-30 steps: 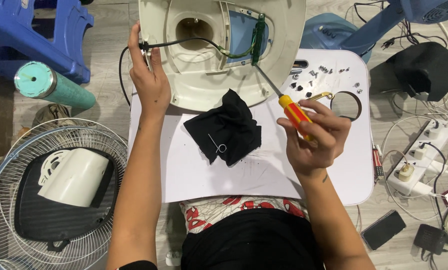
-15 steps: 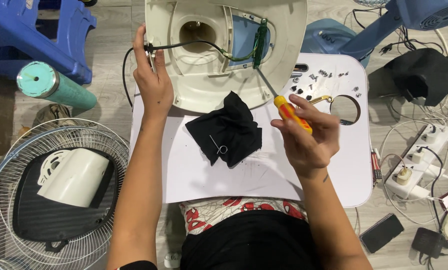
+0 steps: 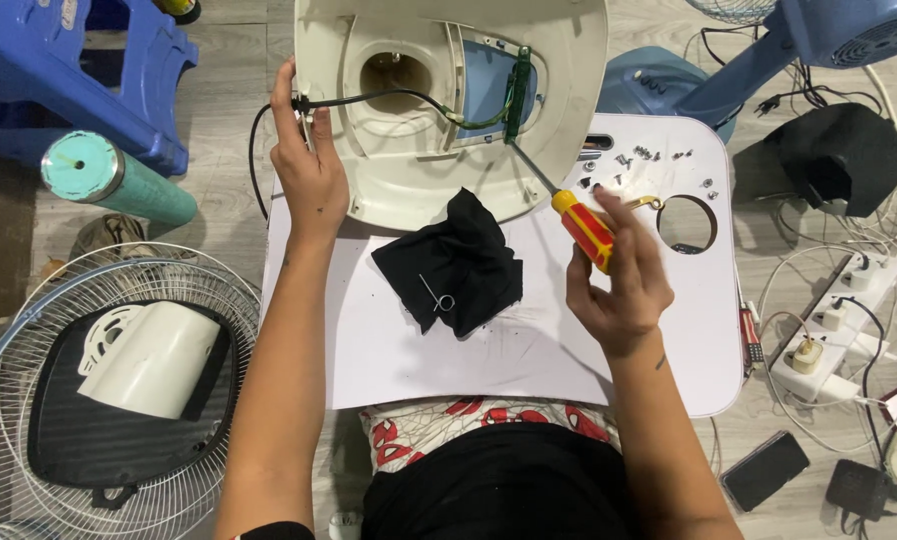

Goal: The person assembles a small electronic component with blue and green parts using a black cloth for grip. They then place the component into a white plastic housing and use a screwdriver to secure it.

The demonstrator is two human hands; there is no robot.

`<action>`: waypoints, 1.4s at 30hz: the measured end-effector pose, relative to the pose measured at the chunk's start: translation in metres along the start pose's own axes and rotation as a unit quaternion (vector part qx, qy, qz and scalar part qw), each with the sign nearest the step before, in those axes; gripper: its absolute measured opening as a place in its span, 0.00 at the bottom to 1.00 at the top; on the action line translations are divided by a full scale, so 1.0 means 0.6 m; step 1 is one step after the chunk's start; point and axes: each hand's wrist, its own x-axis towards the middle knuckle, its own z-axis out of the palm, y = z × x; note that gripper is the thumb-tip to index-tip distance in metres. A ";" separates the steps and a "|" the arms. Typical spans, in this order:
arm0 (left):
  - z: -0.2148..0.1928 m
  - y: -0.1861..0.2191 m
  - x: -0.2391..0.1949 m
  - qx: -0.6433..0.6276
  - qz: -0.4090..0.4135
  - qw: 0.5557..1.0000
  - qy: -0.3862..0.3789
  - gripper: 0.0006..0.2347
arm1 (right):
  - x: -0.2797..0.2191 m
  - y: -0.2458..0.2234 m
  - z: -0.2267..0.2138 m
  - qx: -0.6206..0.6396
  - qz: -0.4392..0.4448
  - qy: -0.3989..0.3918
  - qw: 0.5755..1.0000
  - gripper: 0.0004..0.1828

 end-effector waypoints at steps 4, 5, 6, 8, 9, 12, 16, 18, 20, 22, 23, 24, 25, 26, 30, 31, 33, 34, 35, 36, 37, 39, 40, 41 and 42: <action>0.002 -0.004 -0.001 0.000 0.008 1.000 0.000 0.17 | 0.025 -0.021 0.005 0.015 0.022 0.067 0.997 0.18; 0.002 -0.002 -0.001 -0.003 0.005 1.000 0.000 0.17 | 0.024 -0.016 0.005 0.018 0.023 0.061 0.998 0.24; 0.001 0.000 0.000 -0.006 0.001 1.000 0.000 0.17 | 0.024 -0.010 0.007 0.021 0.024 0.055 0.998 0.31; 0.000 0.002 0.001 -0.004 0.001 1.000 0.000 0.17 | 0.012 -0.002 0.003 0.003 0.004 0.034 0.999 0.40; 0.000 0.003 0.001 -0.002 0.000 1.000 -0.001 0.16 | 0.006 0.002 0.001 -0.015 -0.015 0.012 1.000 0.51; 0.002 -0.006 -0.002 0.002 -0.005 1.000 0.000 0.17 | 0.023 -0.024 0.011 -0.006 0.025 0.071 0.997 0.19; 0.000 0.003 0.001 0.002 -0.008 1.000 -0.002 0.16 | 0.019 -0.018 0.008 0.016 0.028 0.026 0.999 0.31; 0.000 0.003 0.001 0.007 -0.006 1.000 -0.003 0.16 | 0.016 -0.013 0.008 -0.004 -0.022 0.019 1.000 0.46; -0.002 0.006 0.002 0.005 -0.011 1.000 -0.005 0.16 | 0.022 -0.024 0.010 0.003 0.005 0.048 0.999 0.31; -0.002 0.006 0.002 0.003 -0.016 1.000 -0.006 0.16 | 0.021 -0.022 0.010 0.010 0.032 0.077 0.996 0.18; -0.001 0.004 0.001 0.004 -0.015 1.000 -0.006 0.16 | 0.018 -0.014 0.009 0.023 0.023 0.053 0.998 0.25; -0.001 0.003 0.000 0.006 -0.014 1.000 -0.005 0.16 | 0.016 -0.007 0.009 0.038 0.013 0.029 0.999 0.33; -0.002 0.003 0.000 0.007 -0.015 1.000 -0.003 0.16 | 0.016 -0.008 0.009 0.039 0.012 0.029 0.999 0.33; -0.002 0.004 0.000 0.004 -0.016 1.000 -0.004 0.16 | 0.015 -0.010 0.007 0.014 -0.010 0.014 1.000 0.37; -0.005 0.015 0.003 0.004 -0.019 1.000 -0.005 0.16 | 0.016 -0.025 0.013 0.042 0.022 0.058 0.997 0.21; -0.002 0.010 0.001 0.004 -0.019 1.000 -0.005 0.16 | 0.016 -0.018 0.013 0.042 0.021 0.058 0.997 0.21; 0.001 -0.003 -0.001 0.009 -0.015 1.000 -0.001 0.17 | 0.018 -0.003 0.017 0.035 -0.016 0.035 0.999 0.42; -0.001 -0.001 -0.001 0.010 -0.016 1.000 -0.001 0.17 | 0.015 -0.002 0.019 0.036 -0.016 0.035 0.999 0.42; -0.002 0.000 -0.001 0.006 -0.014 1.000 -0.001 0.17 | 0.012 -0.002 0.020 0.028 -0.038 0.029 0.998 0.45; -0.001 0.002 0.000 0.002 -0.012 1.000 -0.003 0.17 | 0.008 -0.001 0.021 0.018 -0.059 0.023 0.998 0.49; -0.002 0.004 0.000 0.001 -0.012 1.000 -0.003 0.17 | 0.011 -0.011 0.022 0.017 -0.059 0.023 0.998 0.49; -0.003 0.007 0.001 0.004 -0.012 1.000 -0.003 0.17 | 0.019 -0.029 0.024 0.034 0.014 0.073 0.997 0.17; -0.002 0.006 0.000 0.005 -0.012 1.000 -0.003 0.17 | 0.014 -0.022 0.022 0.034 0.014 0.073 0.997 0.17; -0.001 0.006 0.000 0.001 -0.011 1.000 -0.003 0.17 | 0.010 -0.017 0.020 0.014 0.004 0.049 0.999 0.31; -0.001 0.005 -0.001 -0.001 -0.010 1.000 -0.002 0.17 | 0.007 -0.011 0.019 -0.005 -0.006 0.026 1.000 0.46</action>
